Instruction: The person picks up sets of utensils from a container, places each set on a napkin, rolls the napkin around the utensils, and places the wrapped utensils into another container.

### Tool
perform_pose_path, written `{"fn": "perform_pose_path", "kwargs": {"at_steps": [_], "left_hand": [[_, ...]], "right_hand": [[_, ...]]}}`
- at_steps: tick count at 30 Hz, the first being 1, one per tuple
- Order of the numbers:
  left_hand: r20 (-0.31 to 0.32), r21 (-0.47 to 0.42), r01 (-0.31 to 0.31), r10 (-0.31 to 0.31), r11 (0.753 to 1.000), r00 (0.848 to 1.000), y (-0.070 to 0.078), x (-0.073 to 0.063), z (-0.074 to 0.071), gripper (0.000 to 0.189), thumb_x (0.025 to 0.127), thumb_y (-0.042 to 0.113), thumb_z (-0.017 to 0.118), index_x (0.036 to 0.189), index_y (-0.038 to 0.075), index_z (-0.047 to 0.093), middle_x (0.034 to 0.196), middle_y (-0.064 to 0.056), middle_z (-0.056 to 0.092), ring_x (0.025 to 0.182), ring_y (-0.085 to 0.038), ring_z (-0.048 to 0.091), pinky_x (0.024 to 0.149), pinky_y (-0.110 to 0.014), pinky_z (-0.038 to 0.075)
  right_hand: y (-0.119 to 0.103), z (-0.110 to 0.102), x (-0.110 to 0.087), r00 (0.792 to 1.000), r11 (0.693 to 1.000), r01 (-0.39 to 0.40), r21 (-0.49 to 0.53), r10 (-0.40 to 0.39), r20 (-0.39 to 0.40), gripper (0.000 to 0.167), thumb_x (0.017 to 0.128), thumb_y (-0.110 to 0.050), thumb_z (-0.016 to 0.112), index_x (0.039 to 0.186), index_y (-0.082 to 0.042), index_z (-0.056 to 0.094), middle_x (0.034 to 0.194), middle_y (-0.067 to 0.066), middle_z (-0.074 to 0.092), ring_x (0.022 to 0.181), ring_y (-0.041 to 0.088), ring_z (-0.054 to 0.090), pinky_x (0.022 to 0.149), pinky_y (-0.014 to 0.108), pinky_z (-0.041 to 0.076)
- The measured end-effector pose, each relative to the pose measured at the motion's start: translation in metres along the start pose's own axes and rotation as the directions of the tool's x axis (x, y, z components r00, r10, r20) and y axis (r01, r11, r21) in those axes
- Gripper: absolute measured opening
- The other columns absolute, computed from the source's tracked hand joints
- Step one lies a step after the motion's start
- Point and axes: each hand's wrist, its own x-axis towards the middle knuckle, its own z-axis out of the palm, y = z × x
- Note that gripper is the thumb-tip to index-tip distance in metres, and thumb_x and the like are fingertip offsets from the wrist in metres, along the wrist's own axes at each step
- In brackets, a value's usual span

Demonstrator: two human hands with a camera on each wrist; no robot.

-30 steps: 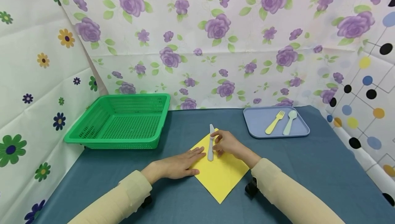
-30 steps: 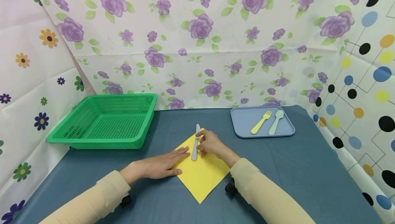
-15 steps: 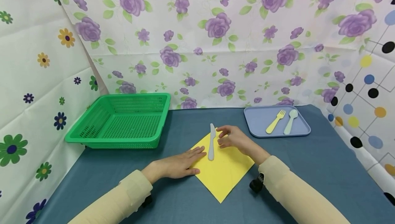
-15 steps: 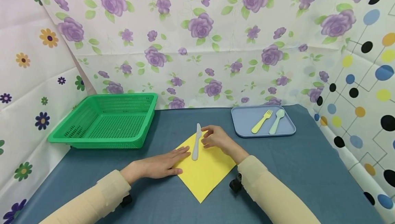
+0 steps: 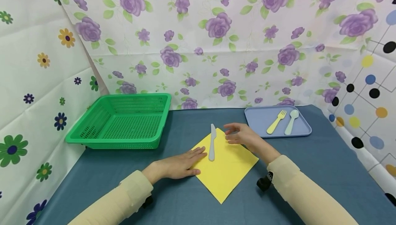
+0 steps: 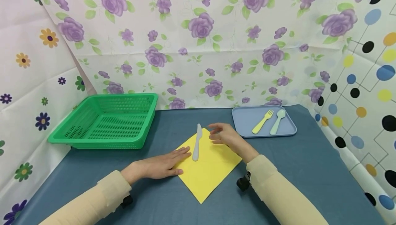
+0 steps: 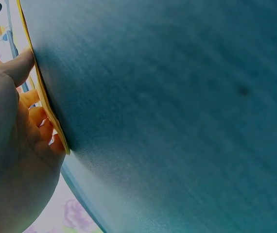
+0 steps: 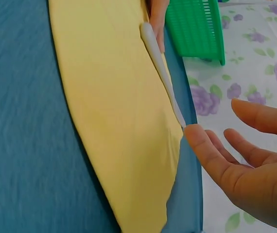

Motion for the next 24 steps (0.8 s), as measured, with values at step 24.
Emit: {"fn": "perform_pose_path", "kwargs": {"at_steps": [24], "left_hand": [[0.002,0.026,-0.01,0.01,1.0,1.0,0.0,0.002,-0.003,0.071,0.11,0.052,0.045,0.169,0.026,0.015,0.175,0.01,0.001,0.16,-0.01,0.0,0.128,-0.042,0.018]], "right_hand": [[-0.001,-0.045,-0.01,0.999,1.0,0.006,-0.023,-0.005,0.034,0.065,0.105,-0.003,0.06,0.162,0.002,0.03,0.155,0.033,0.038,0.14,0.048,0.045,0.112,0.053,0.045]]}}
